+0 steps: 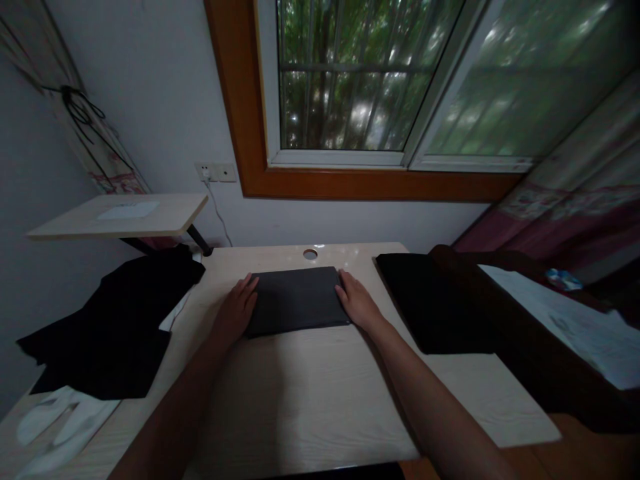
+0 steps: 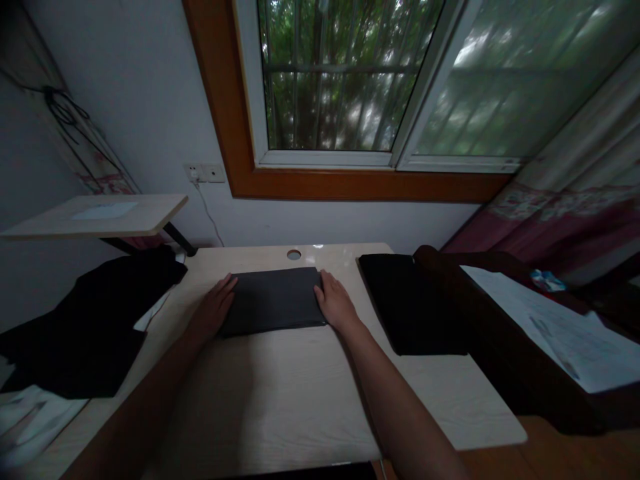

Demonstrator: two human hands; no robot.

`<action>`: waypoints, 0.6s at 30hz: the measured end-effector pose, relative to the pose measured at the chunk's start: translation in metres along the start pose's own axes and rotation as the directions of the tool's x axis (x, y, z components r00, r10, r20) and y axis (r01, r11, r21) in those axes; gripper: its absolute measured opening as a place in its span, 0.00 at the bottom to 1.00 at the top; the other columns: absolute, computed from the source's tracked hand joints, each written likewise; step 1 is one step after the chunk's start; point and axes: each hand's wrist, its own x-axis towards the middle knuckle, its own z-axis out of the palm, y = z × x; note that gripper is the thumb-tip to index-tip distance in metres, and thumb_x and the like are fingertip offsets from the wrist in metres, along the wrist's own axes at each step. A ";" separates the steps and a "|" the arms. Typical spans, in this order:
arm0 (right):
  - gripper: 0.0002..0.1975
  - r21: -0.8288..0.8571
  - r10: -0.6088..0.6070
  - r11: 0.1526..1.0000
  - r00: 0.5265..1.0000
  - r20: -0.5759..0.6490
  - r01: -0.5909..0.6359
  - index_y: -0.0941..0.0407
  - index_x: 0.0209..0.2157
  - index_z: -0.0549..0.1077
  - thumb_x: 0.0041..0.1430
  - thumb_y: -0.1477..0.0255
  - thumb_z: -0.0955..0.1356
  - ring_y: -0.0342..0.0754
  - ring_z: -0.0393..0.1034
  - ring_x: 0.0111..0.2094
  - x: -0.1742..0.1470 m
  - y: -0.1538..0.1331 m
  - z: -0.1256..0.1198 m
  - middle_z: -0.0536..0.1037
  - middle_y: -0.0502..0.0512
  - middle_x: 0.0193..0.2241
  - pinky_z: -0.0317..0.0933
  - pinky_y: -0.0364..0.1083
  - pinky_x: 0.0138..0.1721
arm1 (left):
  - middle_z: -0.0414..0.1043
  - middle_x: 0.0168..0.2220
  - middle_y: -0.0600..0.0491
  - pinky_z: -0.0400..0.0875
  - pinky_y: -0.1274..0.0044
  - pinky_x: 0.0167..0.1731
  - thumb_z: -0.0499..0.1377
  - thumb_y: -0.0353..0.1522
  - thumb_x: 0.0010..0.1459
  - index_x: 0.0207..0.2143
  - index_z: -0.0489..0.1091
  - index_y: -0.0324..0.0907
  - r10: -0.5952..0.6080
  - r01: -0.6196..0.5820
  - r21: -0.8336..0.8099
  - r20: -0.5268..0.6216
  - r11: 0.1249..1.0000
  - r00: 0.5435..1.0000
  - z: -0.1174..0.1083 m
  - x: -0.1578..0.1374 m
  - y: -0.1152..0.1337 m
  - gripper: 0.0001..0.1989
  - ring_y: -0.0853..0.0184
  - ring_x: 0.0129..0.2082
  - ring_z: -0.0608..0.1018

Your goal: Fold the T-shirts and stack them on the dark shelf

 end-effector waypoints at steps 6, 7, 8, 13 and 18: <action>0.20 0.011 -0.209 0.976 0.944 -0.255 0.219 0.55 0.56 0.73 0.72 0.64 0.58 0.57 0.67 0.54 -0.010 -0.021 -0.034 0.74 0.63 0.52 0.61 0.57 0.58 | 0.69 0.61 0.45 0.60 0.61 0.66 0.47 0.37 0.67 0.58 0.69 0.41 -0.175 0.149 -0.139 -0.192 0.979 0.966 -0.008 0.010 -0.018 0.23 0.59 0.63 0.69; 0.18 0.005 -0.271 0.960 0.936 -0.227 0.279 0.54 0.54 0.75 0.71 0.65 0.60 0.57 0.68 0.51 -0.013 -0.028 -0.037 0.76 0.62 0.48 0.63 0.57 0.54 | 0.70 0.60 0.44 0.61 0.61 0.65 0.47 0.37 0.66 0.57 0.70 0.41 -0.190 0.161 -0.155 -0.199 0.975 0.961 -0.010 0.011 -0.019 0.23 0.58 0.62 0.70; 0.16 0.004 -0.341 0.938 0.924 -0.173 0.347 0.53 0.52 0.76 0.71 0.65 0.61 0.56 0.68 0.48 -0.015 -0.036 -0.039 0.76 0.62 0.44 0.63 0.56 0.52 | 0.70 0.59 0.44 0.62 0.61 0.65 0.47 0.37 0.66 0.57 0.70 0.40 -0.201 0.168 -0.168 -0.201 0.971 0.959 -0.011 0.011 -0.019 0.22 0.58 0.61 0.70; 0.19 0.018 -0.620 0.782 0.775 0.117 0.623 0.53 0.47 0.75 0.64 0.53 0.69 0.54 0.67 0.45 -0.028 -0.077 -0.033 0.75 0.59 0.42 0.60 0.52 0.46 | 0.71 0.58 0.45 0.63 0.60 0.63 0.48 0.37 0.66 0.55 0.71 0.41 -0.196 0.158 -0.208 -0.179 0.965 0.964 -0.016 0.010 -0.016 0.21 0.58 0.60 0.71; 0.12 -0.055 -0.622 0.763 0.755 0.205 0.644 0.53 0.46 0.74 0.63 0.63 0.71 0.53 0.66 0.46 -0.029 -0.090 -0.028 0.74 0.57 0.43 0.58 0.50 0.47 | 0.71 0.57 0.46 0.63 0.62 0.63 0.48 0.38 0.66 0.55 0.70 0.42 -0.177 0.139 -0.227 -0.156 0.964 0.972 -0.016 0.009 -0.014 0.20 0.60 0.60 0.71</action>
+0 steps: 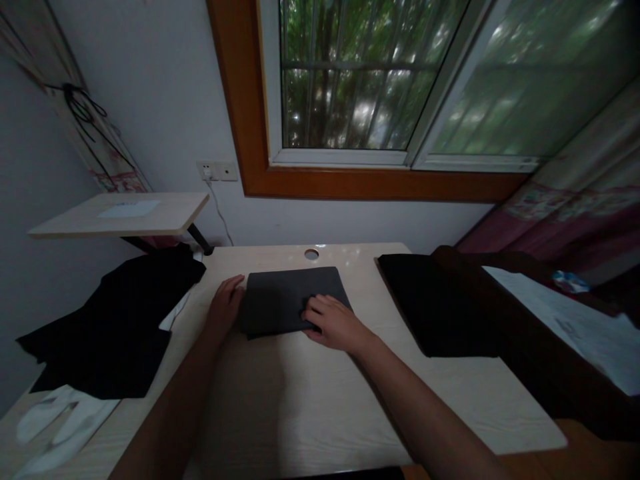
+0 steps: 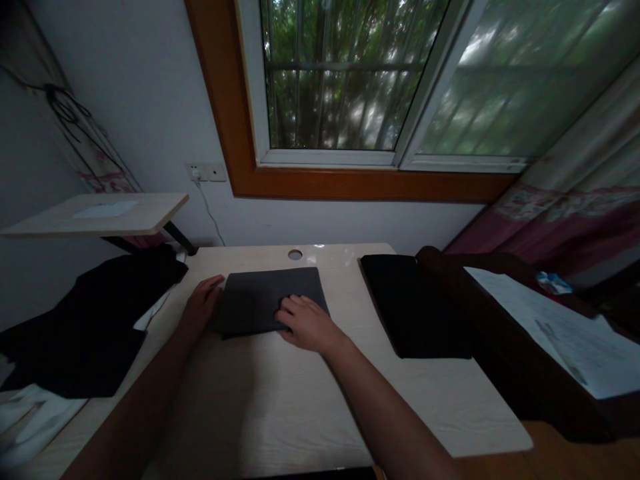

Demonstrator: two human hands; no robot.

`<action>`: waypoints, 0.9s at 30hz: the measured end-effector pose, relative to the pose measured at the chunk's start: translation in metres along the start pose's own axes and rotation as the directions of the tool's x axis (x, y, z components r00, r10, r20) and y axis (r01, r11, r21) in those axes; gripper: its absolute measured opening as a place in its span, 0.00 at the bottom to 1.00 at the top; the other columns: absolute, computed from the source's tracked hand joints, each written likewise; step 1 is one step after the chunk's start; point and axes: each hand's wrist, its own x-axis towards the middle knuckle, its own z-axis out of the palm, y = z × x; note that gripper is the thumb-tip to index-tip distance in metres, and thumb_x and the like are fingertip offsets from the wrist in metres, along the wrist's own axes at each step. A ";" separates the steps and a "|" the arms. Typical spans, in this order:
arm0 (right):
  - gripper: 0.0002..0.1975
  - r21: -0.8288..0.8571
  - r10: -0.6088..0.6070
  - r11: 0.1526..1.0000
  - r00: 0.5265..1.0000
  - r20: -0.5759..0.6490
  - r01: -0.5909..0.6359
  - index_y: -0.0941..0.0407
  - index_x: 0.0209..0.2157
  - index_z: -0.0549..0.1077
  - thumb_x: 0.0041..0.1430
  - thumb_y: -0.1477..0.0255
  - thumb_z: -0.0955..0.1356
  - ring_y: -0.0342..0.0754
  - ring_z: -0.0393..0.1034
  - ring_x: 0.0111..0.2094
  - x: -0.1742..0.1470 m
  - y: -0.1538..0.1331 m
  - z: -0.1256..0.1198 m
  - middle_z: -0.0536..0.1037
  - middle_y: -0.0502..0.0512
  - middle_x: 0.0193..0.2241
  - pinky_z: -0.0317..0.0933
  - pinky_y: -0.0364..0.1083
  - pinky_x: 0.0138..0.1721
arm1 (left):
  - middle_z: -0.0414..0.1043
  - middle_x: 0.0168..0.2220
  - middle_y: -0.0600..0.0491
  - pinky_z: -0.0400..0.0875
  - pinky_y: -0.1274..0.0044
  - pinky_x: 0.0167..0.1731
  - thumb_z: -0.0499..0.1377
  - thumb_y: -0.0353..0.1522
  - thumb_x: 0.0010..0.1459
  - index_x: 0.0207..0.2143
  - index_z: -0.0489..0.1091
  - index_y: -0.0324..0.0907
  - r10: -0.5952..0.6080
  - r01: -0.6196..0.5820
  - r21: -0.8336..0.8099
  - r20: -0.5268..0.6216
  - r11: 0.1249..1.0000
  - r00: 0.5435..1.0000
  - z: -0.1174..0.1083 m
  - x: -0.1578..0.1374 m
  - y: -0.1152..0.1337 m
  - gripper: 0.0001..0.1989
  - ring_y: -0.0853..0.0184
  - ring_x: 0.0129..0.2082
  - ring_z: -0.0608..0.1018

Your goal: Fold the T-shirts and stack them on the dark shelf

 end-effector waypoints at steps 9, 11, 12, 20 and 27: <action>0.07 -0.041 0.120 0.992 0.992 -0.029 -0.122 0.53 0.41 0.76 0.61 0.73 0.70 0.51 0.68 0.43 -0.013 0.035 -0.005 0.75 0.56 0.40 0.58 0.48 0.45 | 0.72 0.55 0.46 0.64 0.61 0.62 0.49 0.38 0.67 0.51 0.72 0.42 0.046 -0.047 -0.012 -0.035 0.999 0.998 0.001 0.000 -0.007 0.18 0.60 0.58 0.72; 0.07 -0.038 0.193 0.980 0.980 -0.041 -0.195 0.53 0.41 0.76 0.62 0.74 0.68 0.51 0.70 0.42 -0.019 0.045 -0.006 0.77 0.56 0.39 0.59 0.48 0.45 | 0.73 0.56 0.45 0.64 0.61 0.62 0.49 0.38 0.66 0.51 0.72 0.42 0.059 -0.059 -0.002 -0.026 0.998 0.998 0.002 0.000 -0.008 0.18 0.59 0.58 0.72; 0.07 -0.029 0.232 0.972 0.972 -0.045 -0.233 0.53 0.42 0.76 0.63 0.74 0.67 0.50 0.71 0.42 -0.022 0.050 -0.006 0.78 0.56 0.39 0.60 0.47 0.45 | 0.72 0.56 0.45 0.64 0.61 0.62 0.49 0.38 0.66 0.51 0.72 0.42 0.068 -0.068 0.006 -0.016 0.998 0.998 0.002 0.000 -0.008 0.18 0.59 0.59 0.72; 0.14 0.024 0.426 0.904 0.898 -0.109 -0.427 0.51 0.49 0.77 0.64 0.73 0.66 0.51 0.75 0.43 -0.033 0.072 0.003 0.81 0.55 0.41 0.65 0.49 0.49 | 0.71 0.60 0.48 0.63 0.58 0.63 0.48 0.36 0.67 0.61 0.67 0.46 0.182 -0.190 0.018 0.200 0.982 0.963 0.007 -0.010 0.004 0.22 0.59 0.60 0.71; 0.19 0.160 0.530 0.848 0.820 -0.216 -0.506 0.52 0.55 0.75 0.64 0.73 0.64 0.52 0.73 0.47 -0.035 0.078 0.013 0.80 0.57 0.43 0.66 0.50 0.50 | 0.76 0.52 0.49 0.67 0.61 0.58 0.50 0.28 0.60 0.54 0.73 0.46 0.254 -0.257 -0.021 0.240 0.966 0.937 0.003 -0.012 0.007 0.22 0.60 0.54 0.75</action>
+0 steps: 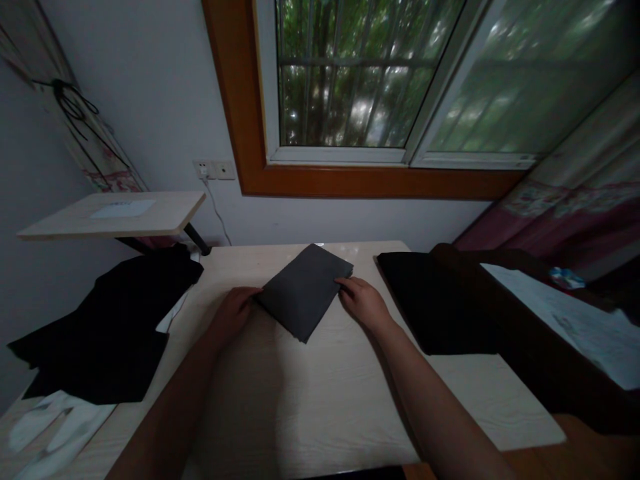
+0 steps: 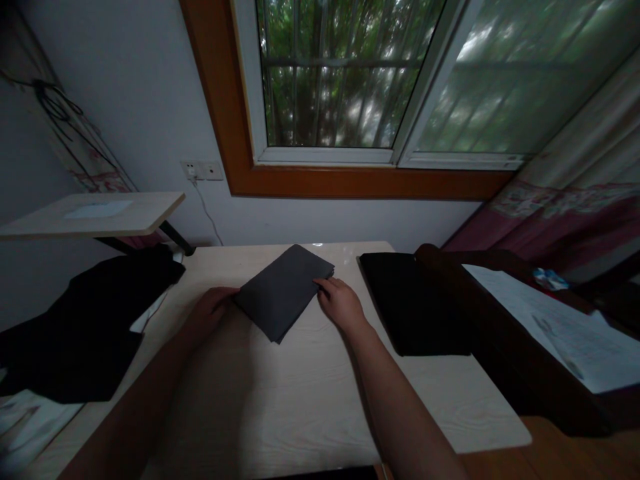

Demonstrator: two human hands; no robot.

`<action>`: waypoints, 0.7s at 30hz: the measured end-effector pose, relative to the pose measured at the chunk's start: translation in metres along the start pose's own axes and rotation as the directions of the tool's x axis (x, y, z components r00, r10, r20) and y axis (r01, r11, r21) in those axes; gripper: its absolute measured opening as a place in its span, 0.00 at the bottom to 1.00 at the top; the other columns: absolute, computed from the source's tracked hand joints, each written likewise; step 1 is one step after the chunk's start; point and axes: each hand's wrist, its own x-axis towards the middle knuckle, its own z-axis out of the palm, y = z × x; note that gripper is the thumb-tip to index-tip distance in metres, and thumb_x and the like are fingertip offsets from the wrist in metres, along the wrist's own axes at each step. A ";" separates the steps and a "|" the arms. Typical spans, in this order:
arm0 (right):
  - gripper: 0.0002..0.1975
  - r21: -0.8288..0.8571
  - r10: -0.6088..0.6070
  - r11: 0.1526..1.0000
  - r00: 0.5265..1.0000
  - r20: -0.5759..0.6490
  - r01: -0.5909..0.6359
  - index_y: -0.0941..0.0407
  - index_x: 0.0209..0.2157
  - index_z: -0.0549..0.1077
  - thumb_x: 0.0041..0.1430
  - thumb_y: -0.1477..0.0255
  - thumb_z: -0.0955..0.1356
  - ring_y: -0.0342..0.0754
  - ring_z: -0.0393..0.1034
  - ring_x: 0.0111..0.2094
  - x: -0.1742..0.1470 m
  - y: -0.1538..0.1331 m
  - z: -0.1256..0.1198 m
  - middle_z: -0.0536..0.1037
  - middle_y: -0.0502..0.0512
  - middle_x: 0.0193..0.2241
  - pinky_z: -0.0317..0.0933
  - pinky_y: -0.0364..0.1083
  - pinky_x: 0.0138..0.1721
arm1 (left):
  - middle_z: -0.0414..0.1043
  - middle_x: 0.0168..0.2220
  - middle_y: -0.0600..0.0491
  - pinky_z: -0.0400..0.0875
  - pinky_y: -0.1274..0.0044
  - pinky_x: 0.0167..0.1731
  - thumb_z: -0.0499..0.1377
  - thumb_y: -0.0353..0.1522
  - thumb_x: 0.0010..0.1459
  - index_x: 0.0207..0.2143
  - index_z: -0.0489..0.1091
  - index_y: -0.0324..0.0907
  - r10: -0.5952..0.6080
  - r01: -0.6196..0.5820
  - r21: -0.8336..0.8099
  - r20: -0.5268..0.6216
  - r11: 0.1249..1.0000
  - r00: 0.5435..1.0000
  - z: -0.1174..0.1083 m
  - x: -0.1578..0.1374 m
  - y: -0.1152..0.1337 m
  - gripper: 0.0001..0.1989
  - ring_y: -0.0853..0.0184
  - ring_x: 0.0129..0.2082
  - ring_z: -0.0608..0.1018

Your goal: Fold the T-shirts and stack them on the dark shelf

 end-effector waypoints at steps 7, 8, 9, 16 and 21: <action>0.21 0.085 0.034 0.996 0.997 -0.066 -0.028 0.54 0.58 0.73 0.70 0.69 0.58 0.55 0.72 0.46 0.002 0.007 0.008 0.79 0.60 0.42 0.66 0.53 0.51 | 0.80 0.40 0.50 0.74 0.67 0.46 0.51 0.27 0.52 0.43 0.78 0.45 -0.014 0.031 -0.145 0.115 0.989 0.993 -0.006 -0.002 0.012 0.20 0.62 0.41 0.79; 0.21 0.103 0.035 0.994 0.997 -0.073 -0.027 0.54 0.58 0.73 0.71 0.68 0.57 0.55 0.72 0.47 0.002 0.007 0.009 0.79 0.60 0.43 0.65 0.53 0.52 | 0.80 0.38 0.51 0.74 0.68 0.44 0.51 0.26 0.51 0.41 0.78 0.44 -0.011 0.033 -0.167 0.131 0.985 0.991 -0.006 -0.002 0.014 0.19 0.63 0.38 0.80; 0.22 0.121 0.039 0.992 0.996 -0.080 -0.029 0.54 0.58 0.73 0.71 0.66 0.57 0.55 0.72 0.48 0.002 0.007 0.009 0.79 0.60 0.44 0.65 0.54 0.53 | 0.80 0.36 0.51 0.74 0.70 0.42 0.51 0.26 0.51 0.40 0.78 0.44 -0.006 0.032 -0.184 0.142 0.982 0.990 -0.006 -0.003 0.016 0.19 0.63 0.36 0.80; 0.22 0.190 0.064 0.981 0.994 -0.094 -0.045 0.54 0.57 0.74 0.71 0.59 0.59 0.55 0.71 0.51 0.003 0.010 0.013 0.80 0.59 0.49 0.62 0.55 0.57 | 0.79 0.30 0.54 0.72 0.75 0.33 0.51 0.26 0.47 0.36 0.80 0.43 0.006 0.064 -0.275 0.247 0.959 0.969 -0.003 -0.009 0.029 0.19 0.66 0.29 0.79; 0.23 0.238 0.094 0.969 0.993 -0.077 -0.073 0.54 0.57 0.74 0.68 0.58 0.63 0.56 0.71 0.54 0.003 0.012 0.013 0.79 0.59 0.51 0.62 0.56 0.58 | 0.80 0.29 0.53 0.73 0.76 0.31 0.52 0.27 0.51 0.36 0.79 0.41 0.074 0.110 -0.465 0.360 0.879 0.930 0.001 -0.010 0.046 0.16 0.67 0.27 0.79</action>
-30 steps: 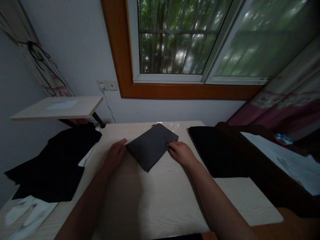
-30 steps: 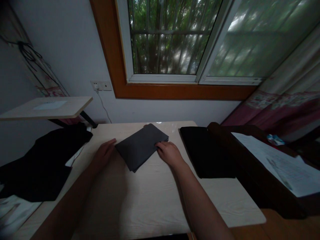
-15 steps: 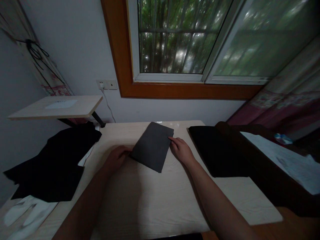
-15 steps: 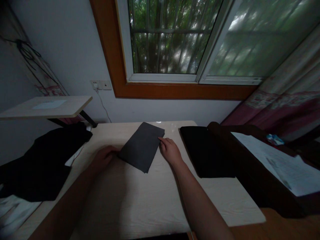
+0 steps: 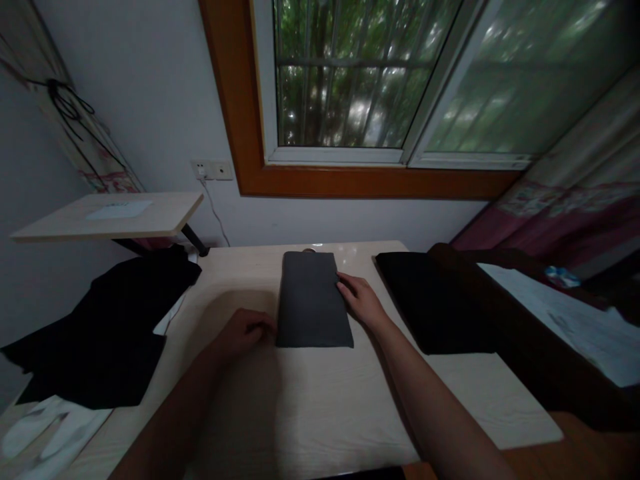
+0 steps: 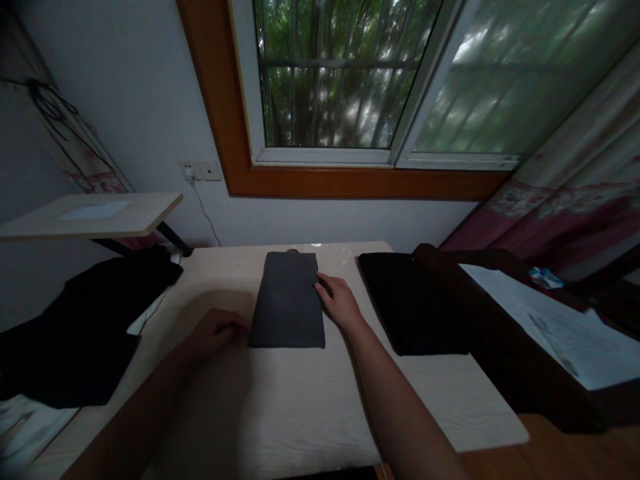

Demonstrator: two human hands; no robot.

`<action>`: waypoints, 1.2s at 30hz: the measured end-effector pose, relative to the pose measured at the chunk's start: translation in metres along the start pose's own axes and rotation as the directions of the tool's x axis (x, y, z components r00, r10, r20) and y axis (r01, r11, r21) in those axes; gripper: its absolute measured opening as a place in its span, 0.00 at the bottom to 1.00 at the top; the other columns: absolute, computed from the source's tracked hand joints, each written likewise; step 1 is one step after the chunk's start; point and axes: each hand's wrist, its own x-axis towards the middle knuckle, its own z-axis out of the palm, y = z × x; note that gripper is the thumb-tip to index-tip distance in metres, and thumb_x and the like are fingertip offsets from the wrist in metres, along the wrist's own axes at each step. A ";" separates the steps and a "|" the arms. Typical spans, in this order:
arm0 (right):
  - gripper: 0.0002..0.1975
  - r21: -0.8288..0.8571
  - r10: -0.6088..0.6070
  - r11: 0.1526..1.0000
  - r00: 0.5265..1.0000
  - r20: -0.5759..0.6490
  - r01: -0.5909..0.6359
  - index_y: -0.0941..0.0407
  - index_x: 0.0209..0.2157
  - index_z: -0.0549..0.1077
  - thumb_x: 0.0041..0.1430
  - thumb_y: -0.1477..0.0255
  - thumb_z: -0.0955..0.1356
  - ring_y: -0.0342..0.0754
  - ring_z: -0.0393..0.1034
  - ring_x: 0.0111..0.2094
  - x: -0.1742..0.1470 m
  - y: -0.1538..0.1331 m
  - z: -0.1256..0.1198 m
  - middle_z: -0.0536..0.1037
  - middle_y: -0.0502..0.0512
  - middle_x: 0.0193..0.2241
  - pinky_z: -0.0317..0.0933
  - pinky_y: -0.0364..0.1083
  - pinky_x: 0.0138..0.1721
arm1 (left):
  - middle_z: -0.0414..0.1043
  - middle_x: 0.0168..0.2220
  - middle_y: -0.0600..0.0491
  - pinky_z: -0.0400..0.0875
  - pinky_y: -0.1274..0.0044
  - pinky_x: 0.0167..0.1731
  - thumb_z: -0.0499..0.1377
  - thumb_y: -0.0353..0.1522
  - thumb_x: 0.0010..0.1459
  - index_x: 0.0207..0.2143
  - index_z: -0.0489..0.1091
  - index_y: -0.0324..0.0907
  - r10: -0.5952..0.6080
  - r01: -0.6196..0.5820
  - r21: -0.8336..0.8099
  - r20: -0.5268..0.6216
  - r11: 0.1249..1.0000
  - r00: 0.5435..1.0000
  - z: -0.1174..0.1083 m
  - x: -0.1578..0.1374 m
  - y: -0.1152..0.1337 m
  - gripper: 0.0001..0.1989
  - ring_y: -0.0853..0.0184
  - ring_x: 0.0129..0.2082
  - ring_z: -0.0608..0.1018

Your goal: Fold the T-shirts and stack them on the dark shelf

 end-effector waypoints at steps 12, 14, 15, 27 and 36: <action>0.22 0.096 0.032 0.995 0.999 0.038 -0.036 0.52 0.57 0.75 0.66 0.60 0.65 0.56 0.70 0.56 0.001 0.002 -0.005 0.78 0.56 0.54 0.60 0.57 0.61 | 0.82 0.36 0.47 0.76 0.77 0.31 0.56 0.27 0.57 0.45 0.78 0.39 0.070 -0.047 -0.167 0.135 0.985 0.988 0.033 0.008 0.005 0.15 0.67 0.28 0.82; 0.21 0.108 0.034 0.993 0.999 0.035 -0.038 0.51 0.57 0.75 0.66 0.60 0.66 0.56 0.70 0.55 0.002 0.004 -0.004 0.78 0.56 0.53 0.61 0.56 0.60 | 0.82 0.36 0.49 0.75 0.77 0.32 0.55 0.26 0.57 0.43 0.79 0.40 0.057 -0.053 -0.058 0.066 0.997 0.996 0.026 0.009 0.001 0.15 0.69 0.29 0.81; 0.21 0.113 0.036 0.993 0.999 0.032 -0.040 0.51 0.57 0.75 0.65 0.60 0.66 0.56 0.70 0.55 0.002 0.005 -0.003 0.79 0.56 0.53 0.61 0.57 0.60 | 0.82 0.37 0.50 0.75 0.77 0.34 0.54 0.26 0.57 0.42 0.79 0.40 0.046 -0.046 0.005 0.024 0.999 0.999 0.022 0.009 -0.002 0.15 0.69 0.30 0.81; 0.21 0.108 0.049 0.993 0.998 0.028 -0.052 0.52 0.56 0.76 0.65 0.60 0.66 0.57 0.72 0.51 0.001 0.006 -0.003 0.80 0.58 0.49 0.63 0.56 0.56 | 0.80 0.41 0.51 0.73 0.69 0.48 0.54 0.28 0.60 0.42 0.78 0.44 0.062 0.043 0.345 -0.289 0.938 0.955 0.005 0.013 -0.009 0.14 0.64 0.43 0.79; 0.22 0.105 0.060 0.992 0.997 0.046 -0.064 0.53 0.57 0.75 0.65 0.60 0.66 0.57 0.71 0.49 0.001 0.004 -0.004 0.80 0.59 0.47 0.64 0.55 0.54 | 0.80 0.40 0.51 0.73 0.69 0.47 0.54 0.28 0.62 0.42 0.77 0.44 0.109 0.006 0.392 -0.271 0.920 0.956 0.006 0.015 -0.009 0.12 0.63 0.43 0.78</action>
